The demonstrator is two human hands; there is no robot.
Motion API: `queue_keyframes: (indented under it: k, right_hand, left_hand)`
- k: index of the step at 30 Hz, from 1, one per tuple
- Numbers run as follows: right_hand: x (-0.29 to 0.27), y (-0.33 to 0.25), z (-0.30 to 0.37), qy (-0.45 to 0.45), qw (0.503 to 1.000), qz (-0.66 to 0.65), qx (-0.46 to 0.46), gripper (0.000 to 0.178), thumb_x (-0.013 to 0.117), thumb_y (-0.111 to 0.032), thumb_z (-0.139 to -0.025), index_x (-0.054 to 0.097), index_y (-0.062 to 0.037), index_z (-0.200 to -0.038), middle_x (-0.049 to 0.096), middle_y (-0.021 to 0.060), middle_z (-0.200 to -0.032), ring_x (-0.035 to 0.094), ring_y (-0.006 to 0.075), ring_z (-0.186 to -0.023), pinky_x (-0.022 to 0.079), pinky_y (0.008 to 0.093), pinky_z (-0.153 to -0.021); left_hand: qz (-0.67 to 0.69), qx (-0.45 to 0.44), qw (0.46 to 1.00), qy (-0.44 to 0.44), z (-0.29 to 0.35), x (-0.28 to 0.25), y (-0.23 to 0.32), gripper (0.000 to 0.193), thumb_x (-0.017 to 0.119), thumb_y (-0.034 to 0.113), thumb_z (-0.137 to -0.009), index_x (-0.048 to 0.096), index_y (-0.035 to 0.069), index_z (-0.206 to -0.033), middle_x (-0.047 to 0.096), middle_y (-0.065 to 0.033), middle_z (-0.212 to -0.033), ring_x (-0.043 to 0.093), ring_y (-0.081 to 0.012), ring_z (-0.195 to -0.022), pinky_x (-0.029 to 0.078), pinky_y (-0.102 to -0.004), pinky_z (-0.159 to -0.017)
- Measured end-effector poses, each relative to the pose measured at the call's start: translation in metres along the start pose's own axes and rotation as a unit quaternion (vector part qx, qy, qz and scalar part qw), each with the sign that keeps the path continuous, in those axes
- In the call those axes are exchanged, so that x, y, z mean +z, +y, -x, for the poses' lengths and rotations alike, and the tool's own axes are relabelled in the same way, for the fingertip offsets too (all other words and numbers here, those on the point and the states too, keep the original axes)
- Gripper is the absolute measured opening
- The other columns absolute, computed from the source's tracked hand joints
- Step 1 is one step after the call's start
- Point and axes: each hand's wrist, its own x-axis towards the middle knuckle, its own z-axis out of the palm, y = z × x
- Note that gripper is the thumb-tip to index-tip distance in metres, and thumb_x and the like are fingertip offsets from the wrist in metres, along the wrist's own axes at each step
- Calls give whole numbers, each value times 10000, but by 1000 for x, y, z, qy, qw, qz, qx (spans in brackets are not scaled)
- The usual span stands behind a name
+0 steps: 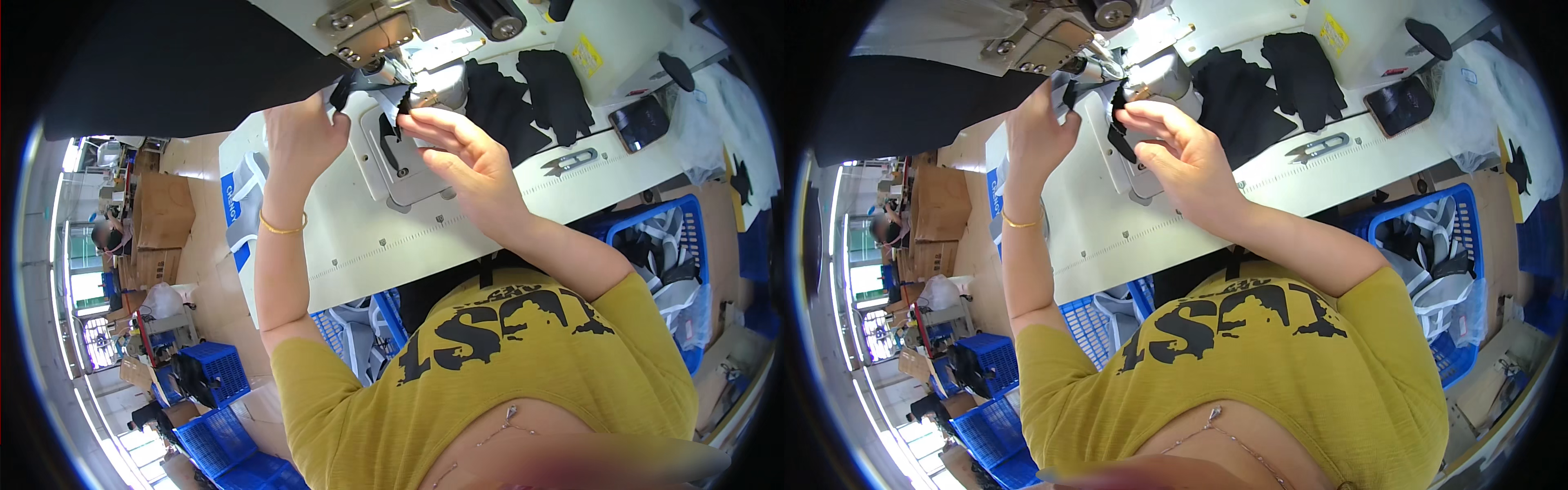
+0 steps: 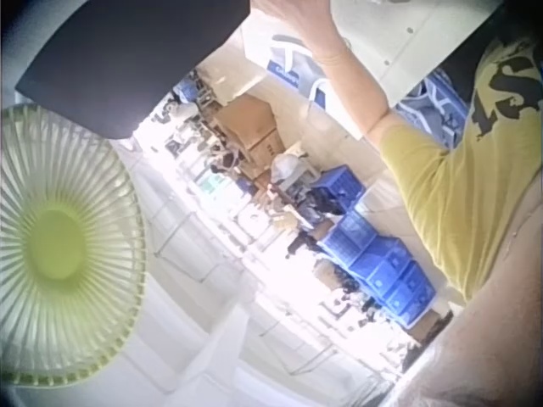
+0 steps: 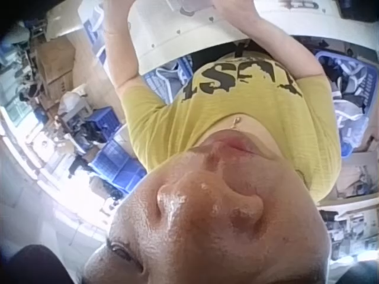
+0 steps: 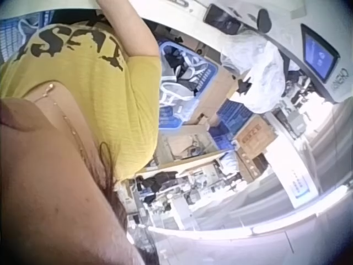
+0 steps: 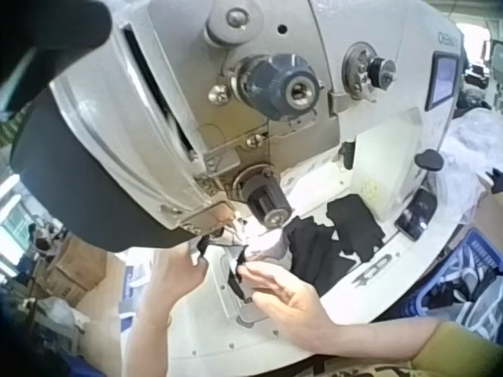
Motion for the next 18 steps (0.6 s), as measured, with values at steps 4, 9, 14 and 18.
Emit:
queue_keyframes:
  k: [4, 9, 14, 18]
  right_hand:
    - [2, -2, 6, -3, 1000, 17, -8, 423, 515, 26, -930, 481, 42, -1352, 583, 146, -1349, 517, 179, -1298, 398, 301, -1070]
    - [-2, -6, 13, -15, 997, 71, -8, 430, 502, 18, -924, 498, 30, -1354, 553, 145, -1388, 508, 204, -1308, 369, 343, -1109]
    - [-11, -15, 24, -104, 835, 449, -300, 643, 714, -14, -753, 482, -1, -1353, 462, 237, -1440, 442, 400, -1342, 340, 491, -1112]
    - [11, -19, 26, -203, 815, 465, -280, 739, 749, 1, -654, 496, -12, -1349, 537, 235, -1318, 528, 408, -1209, 417, 483, -1005]
  left_hand:
    - [63, 5, 998, 20, -3, 19, -9, 430, 642, 78, -742, 643, 73, -1172, 697, -190, -920, 669, -384, -837, 535, -446, -739]
    - [5, -117, 986, -118, 16, -4, -13, 279, 638, 71, -720, 733, 105, -980, 697, -170, -873, 655, -385, -788, 519, -454, -718]
    - [198, -166, 940, -222, 89, -71, -28, 339, 644, -14, -677, 715, 10, -1008, 697, -220, -932, 667, -359, -876, 520, -386, -805]
    - [492, -118, 828, -244, 122, -79, 15, 480, 679, -33, -741, 641, 4, -1218, 711, -82, -964, 615, -148, -879, 500, -300, -857]
